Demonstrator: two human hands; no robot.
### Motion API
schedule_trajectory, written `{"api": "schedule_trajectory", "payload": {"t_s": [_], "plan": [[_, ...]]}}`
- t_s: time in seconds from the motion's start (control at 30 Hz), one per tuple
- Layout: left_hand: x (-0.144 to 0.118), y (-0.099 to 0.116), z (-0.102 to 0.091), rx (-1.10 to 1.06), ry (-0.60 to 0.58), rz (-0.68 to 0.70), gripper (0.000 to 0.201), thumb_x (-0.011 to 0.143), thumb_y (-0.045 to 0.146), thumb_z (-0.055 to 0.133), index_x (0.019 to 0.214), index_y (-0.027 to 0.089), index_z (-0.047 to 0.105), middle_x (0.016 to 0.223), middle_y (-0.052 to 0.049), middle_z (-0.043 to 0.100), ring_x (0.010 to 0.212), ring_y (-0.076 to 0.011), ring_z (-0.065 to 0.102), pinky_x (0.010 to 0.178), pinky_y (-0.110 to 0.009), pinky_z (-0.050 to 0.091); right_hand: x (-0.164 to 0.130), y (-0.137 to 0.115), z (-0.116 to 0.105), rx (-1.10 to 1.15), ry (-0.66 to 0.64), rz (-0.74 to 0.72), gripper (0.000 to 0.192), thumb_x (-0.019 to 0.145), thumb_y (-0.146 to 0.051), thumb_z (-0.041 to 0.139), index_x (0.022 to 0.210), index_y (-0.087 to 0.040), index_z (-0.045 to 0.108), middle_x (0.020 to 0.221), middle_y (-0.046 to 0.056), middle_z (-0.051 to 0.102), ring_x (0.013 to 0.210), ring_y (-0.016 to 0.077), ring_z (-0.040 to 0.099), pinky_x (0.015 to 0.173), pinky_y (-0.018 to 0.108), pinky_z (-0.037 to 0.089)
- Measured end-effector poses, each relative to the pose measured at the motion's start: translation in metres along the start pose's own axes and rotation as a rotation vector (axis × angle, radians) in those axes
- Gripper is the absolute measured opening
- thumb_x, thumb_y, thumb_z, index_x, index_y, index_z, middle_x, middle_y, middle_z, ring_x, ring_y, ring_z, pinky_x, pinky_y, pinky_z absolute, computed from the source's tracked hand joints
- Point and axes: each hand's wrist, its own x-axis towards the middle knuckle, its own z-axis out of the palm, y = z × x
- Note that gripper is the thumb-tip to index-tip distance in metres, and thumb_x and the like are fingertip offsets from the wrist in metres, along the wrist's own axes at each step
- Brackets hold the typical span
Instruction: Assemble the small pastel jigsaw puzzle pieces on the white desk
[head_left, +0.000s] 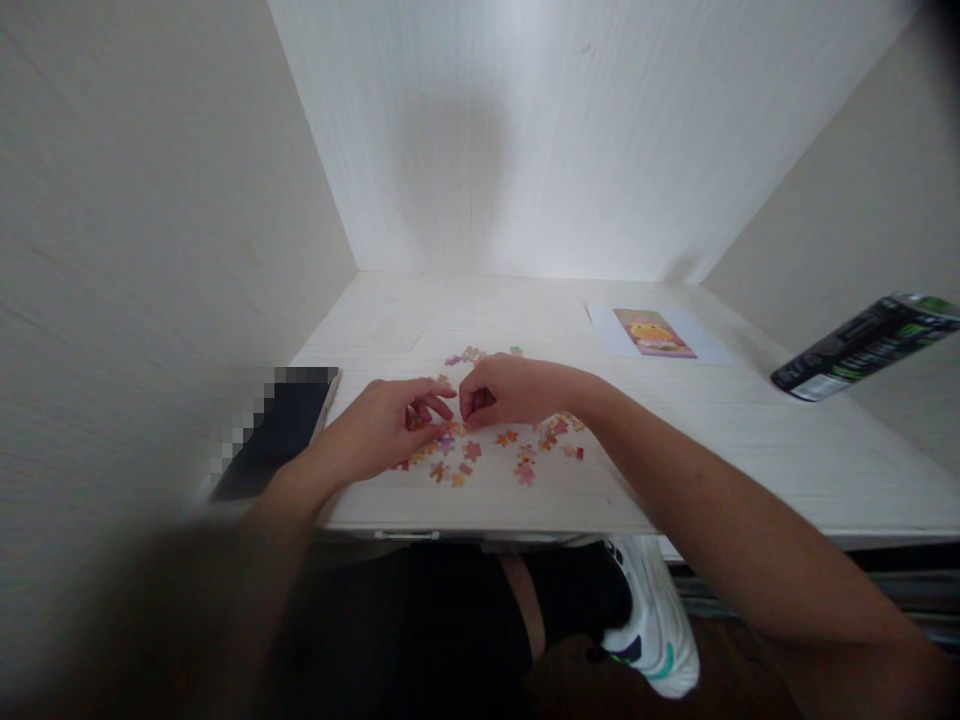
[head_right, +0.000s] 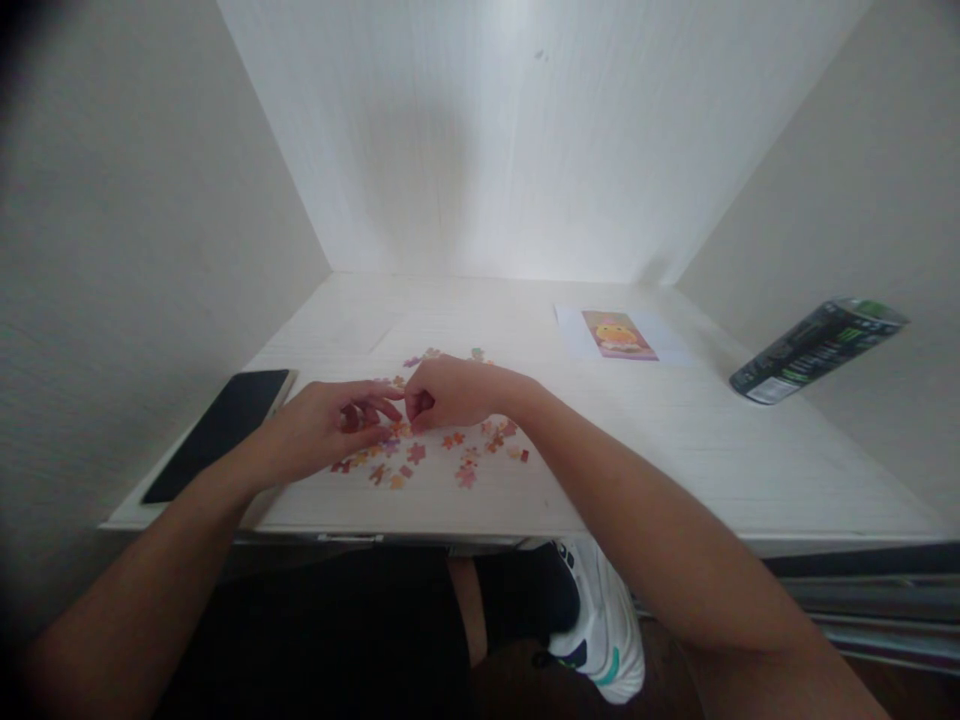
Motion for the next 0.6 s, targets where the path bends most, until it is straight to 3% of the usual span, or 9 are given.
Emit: {"api": "schedule_trajectory", "payload": {"t_s": [0.33, 0.6], "plan": [[0.0018, 0.0044, 0.0005, 0.127, -0.025, 0.052, 0.029, 0.081, 0.029, 0.068, 0.109, 0.027, 0.072, 0.088, 0.000, 0.075, 0.062, -0.0135, 0.060, 0.057, -0.023, 0.044, 0.0012, -0.0019, 0.0020, -0.035, 0.003, -0.007, 0.012, 0.079, -0.019, 0.062, 0.084, -0.015, 0.072, 0.070, 0.001, 0.067, 0.060, 0.0096, 0.053, 0.059, 0.024, 0.037], [0.0010, 0.0070, 0.0010, 0.140, -0.019, 0.017, 0.026, 0.078, 0.026, 0.067, 0.104, 0.023, 0.074, 0.069, 0.001, 0.070, 0.054, -0.0122, 0.056, 0.052, -0.022, 0.040, 0.0021, -0.0053, 0.0051, -0.098, 0.008, 0.011, 0.013, 0.079, -0.021, 0.062, 0.082, -0.016, 0.073, 0.071, 0.002, 0.069, 0.060, 0.0104, 0.053, 0.060, 0.025, 0.037]]}}
